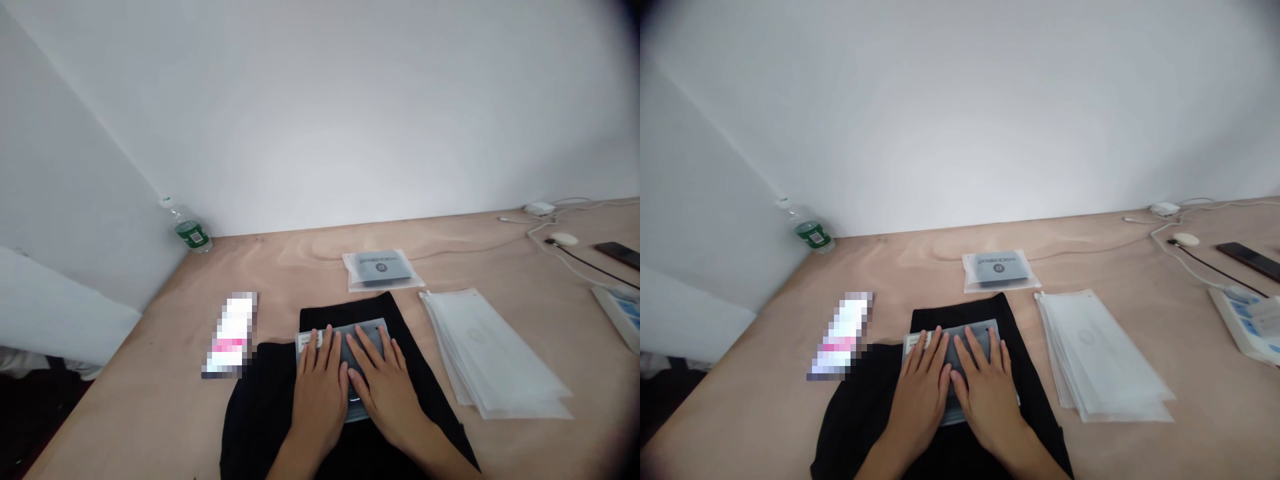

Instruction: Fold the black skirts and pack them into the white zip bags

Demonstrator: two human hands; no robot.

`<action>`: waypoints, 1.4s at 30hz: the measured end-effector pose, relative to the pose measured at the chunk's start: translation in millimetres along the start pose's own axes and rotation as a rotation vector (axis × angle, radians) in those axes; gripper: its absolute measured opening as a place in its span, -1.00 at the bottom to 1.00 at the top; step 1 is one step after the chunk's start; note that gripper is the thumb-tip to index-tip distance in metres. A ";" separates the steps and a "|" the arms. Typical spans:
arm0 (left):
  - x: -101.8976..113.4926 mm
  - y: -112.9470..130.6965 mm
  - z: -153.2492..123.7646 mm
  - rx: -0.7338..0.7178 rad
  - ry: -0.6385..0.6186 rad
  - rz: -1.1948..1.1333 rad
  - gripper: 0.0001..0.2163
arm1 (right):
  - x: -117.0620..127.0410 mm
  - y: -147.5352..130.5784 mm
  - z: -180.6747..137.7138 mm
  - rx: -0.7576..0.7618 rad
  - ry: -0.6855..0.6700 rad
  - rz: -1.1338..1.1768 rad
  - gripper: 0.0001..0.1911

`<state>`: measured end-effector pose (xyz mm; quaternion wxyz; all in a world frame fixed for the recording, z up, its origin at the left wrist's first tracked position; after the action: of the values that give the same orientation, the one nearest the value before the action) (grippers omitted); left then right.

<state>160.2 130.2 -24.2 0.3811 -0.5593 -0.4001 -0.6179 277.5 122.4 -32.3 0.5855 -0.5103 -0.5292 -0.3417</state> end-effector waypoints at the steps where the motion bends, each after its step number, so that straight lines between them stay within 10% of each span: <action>1: 0.0 0.2 0.0 0.002 -0.002 0.008 -0.56 | -0.1 0.0 -0.2 0.001 0.006 -0.001 -0.48; 19: -4.9 -5.6 5.3 -0.105 -0.046 -0.030 -0.54 | -9.1 1.0 0.6 0.037 0.158 -0.112 -0.45; 25: -13.1 -19.4 6.9 -0.163 -0.022 -0.082 -0.53 | -8.2 4.1 -1.8 0.275 0.351 -0.228 -0.38; 29: -3.4 -32.7 10.5 -0.209 -0.119 -0.166 -0.57 | 8.6 -10.7 -10.3 0.580 0.365 -0.263 -0.48; 36: 10.6 -53.6 17.1 -0.042 0.001 -0.569 -0.70 | 27.5 -28.7 -29.1 0.683 0.484 -0.357 -0.77; 42: 3.9 -63.1 20.1 0.101 0.010 -0.861 -0.63 | 113.6 15.0 -9.9 0.333 0.531 -0.131 -0.87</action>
<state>109.7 173.2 -23.5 0.1174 -0.3189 -0.6249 -0.7028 317.7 132.5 74.9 0.7555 -0.2652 -0.4381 -0.4086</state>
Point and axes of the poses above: each hand's wrist, its own z-axis towards the middle knuckle, its own x-axis out of the back of the hand, y = z × x, the point moved 5 cm from there along z, towards the middle knuckle, and after that the axes turned 10 degrees about -y, right-handed, at the moved point
